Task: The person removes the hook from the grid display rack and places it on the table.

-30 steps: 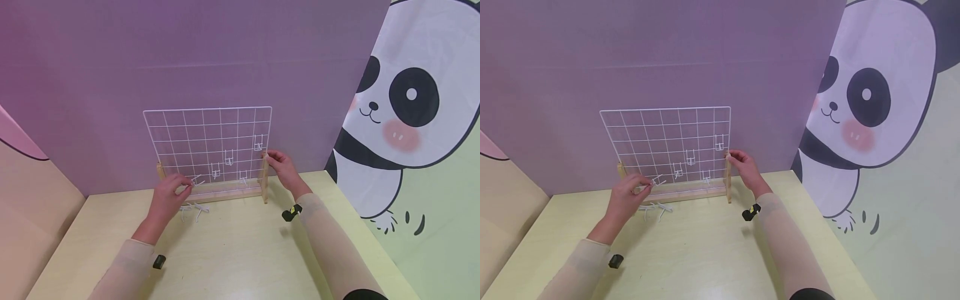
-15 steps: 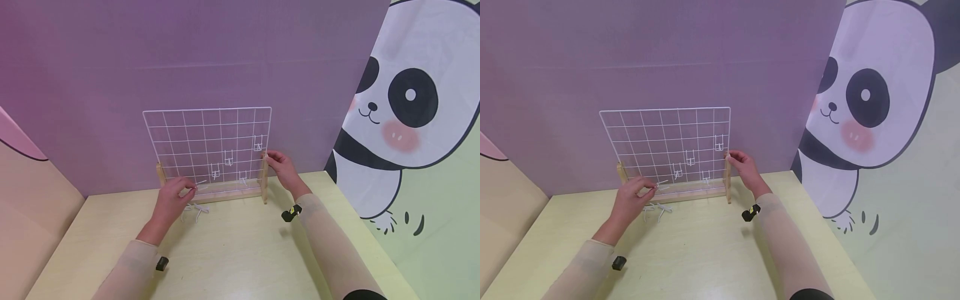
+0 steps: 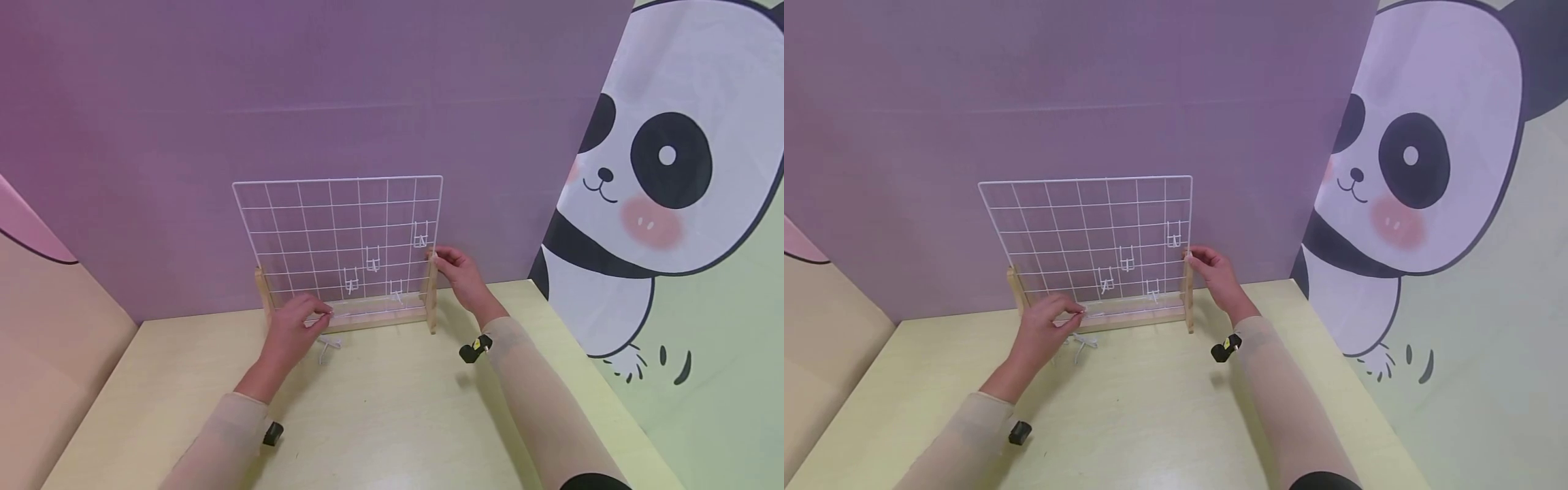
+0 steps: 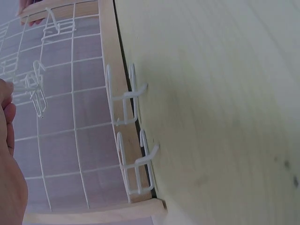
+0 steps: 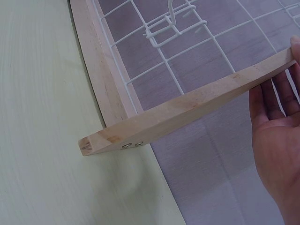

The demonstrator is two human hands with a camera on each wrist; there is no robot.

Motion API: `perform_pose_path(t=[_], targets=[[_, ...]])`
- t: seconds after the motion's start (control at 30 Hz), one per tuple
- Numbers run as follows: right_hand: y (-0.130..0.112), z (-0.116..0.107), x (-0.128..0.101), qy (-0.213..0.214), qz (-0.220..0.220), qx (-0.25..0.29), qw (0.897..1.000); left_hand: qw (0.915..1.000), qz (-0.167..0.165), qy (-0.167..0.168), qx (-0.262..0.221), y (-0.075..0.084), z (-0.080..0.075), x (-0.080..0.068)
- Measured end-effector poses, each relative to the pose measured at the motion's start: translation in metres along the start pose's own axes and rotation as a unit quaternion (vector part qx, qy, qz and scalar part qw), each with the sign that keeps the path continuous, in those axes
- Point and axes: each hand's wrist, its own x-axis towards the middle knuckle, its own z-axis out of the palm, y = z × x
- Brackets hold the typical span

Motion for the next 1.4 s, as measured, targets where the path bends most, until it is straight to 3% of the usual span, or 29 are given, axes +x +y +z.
perform_pose_path(t=[0.5, 0.77, 1.4], targets=[[-0.001, 0.001, -0.001, 0.000, 0.015, 0.000, 1.000, 0.9994, -0.028, -0.021, -0.001, 0.006, 0.018, -0.003], [0.000, 0.001, 0.000, 0.000, 0.013, -0.007, 1.000, 0.9967, -0.059, -0.054, -0.013, 0.005, 0.026, -0.005], [0.003, 0.000, 0.003, 0.001, -0.005, -0.005, 1.000, 0.9914, -0.072, -0.107, -0.020, 0.005, 0.039, -0.004]])
